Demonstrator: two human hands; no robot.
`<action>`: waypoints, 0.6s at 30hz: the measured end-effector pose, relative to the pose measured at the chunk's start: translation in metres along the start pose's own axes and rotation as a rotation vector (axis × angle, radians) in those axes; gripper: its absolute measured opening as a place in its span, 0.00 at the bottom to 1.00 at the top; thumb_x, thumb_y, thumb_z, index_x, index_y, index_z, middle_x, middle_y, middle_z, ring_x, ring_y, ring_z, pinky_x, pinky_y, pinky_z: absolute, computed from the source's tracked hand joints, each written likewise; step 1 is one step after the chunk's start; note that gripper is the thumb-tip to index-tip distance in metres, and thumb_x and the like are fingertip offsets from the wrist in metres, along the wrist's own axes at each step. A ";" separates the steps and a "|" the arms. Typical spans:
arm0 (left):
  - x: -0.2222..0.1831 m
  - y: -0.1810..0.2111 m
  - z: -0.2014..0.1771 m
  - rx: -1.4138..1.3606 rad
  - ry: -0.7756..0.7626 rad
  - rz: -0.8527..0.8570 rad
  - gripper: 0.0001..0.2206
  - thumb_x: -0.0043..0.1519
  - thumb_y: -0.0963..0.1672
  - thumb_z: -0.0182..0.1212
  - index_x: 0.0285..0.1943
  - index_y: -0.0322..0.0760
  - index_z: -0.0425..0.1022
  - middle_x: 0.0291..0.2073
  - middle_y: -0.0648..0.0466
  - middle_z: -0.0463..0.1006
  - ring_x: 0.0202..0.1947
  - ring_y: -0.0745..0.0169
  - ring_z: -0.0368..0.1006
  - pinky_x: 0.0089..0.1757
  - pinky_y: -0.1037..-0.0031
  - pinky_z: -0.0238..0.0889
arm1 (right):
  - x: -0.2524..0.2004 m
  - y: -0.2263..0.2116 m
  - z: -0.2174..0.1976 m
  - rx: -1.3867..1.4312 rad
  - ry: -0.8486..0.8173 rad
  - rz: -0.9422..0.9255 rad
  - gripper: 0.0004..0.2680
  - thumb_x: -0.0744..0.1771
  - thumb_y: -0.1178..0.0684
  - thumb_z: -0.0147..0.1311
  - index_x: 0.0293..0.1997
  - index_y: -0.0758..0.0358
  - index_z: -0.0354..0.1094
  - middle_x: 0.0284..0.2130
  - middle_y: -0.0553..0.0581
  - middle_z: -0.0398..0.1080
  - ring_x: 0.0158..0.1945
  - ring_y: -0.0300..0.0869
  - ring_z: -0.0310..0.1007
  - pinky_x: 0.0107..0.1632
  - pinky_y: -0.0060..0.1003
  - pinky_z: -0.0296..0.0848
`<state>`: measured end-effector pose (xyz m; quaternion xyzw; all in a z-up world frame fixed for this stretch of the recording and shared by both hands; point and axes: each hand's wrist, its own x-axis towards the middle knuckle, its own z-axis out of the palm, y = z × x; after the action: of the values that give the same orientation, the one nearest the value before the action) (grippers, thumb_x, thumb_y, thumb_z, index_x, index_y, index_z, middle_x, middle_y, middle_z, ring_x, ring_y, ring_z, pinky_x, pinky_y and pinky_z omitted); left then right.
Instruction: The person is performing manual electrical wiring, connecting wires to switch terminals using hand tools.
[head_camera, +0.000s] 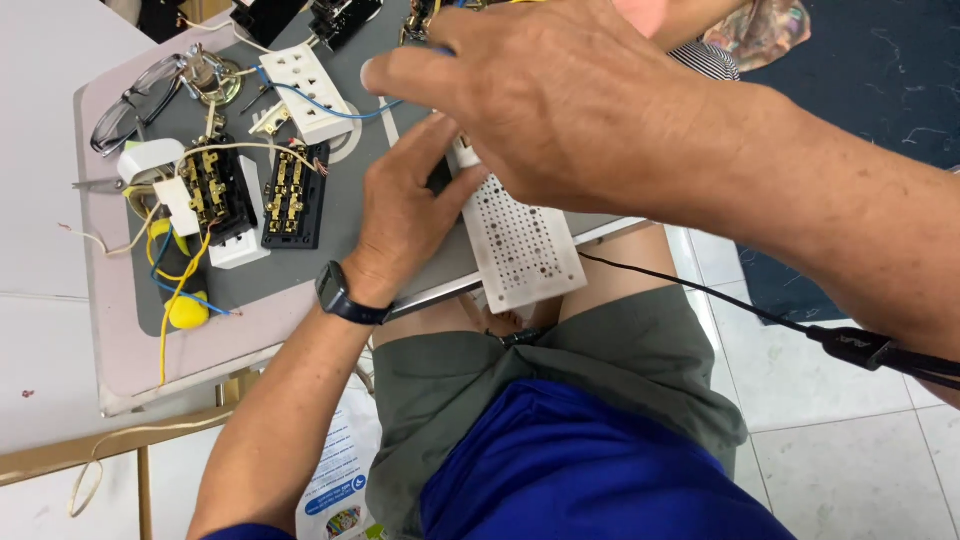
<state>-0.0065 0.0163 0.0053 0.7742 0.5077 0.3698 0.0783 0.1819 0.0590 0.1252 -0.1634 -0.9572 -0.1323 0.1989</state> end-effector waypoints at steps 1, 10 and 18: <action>0.001 0.003 -0.002 0.000 -0.004 -0.001 0.20 0.63 0.48 0.63 0.62 0.36 0.69 0.57 0.49 0.74 0.62 0.52 0.67 0.57 0.64 0.63 | -0.002 0.000 0.007 0.003 0.000 0.003 0.24 0.58 0.63 0.54 0.61 0.54 0.62 0.30 0.53 0.64 0.27 0.45 0.66 0.18 0.41 0.60; 0.004 0.019 -0.009 -0.061 0.023 0.054 0.11 0.64 0.43 0.61 0.54 0.36 0.72 0.45 0.51 0.76 0.43 0.56 0.72 0.41 0.68 0.64 | -0.002 0.000 0.016 -0.028 0.189 -0.041 0.23 0.58 0.64 0.51 0.60 0.60 0.61 0.35 0.53 0.65 0.37 0.45 0.64 0.29 0.42 0.64; 0.004 0.010 -0.007 -0.103 0.027 0.058 0.18 0.61 0.40 0.66 0.60 0.40 0.71 0.56 0.44 0.74 0.59 0.50 0.69 0.60 0.65 0.61 | -0.020 0.015 0.023 0.162 0.298 0.105 0.08 0.67 0.57 0.57 0.50 0.61 0.65 0.41 0.59 0.67 0.35 0.49 0.66 0.29 0.45 0.63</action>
<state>-0.0023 0.0134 0.0175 0.7783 0.4664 0.4081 0.1005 0.1964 0.0752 0.0990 -0.1754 -0.9148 -0.0671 0.3576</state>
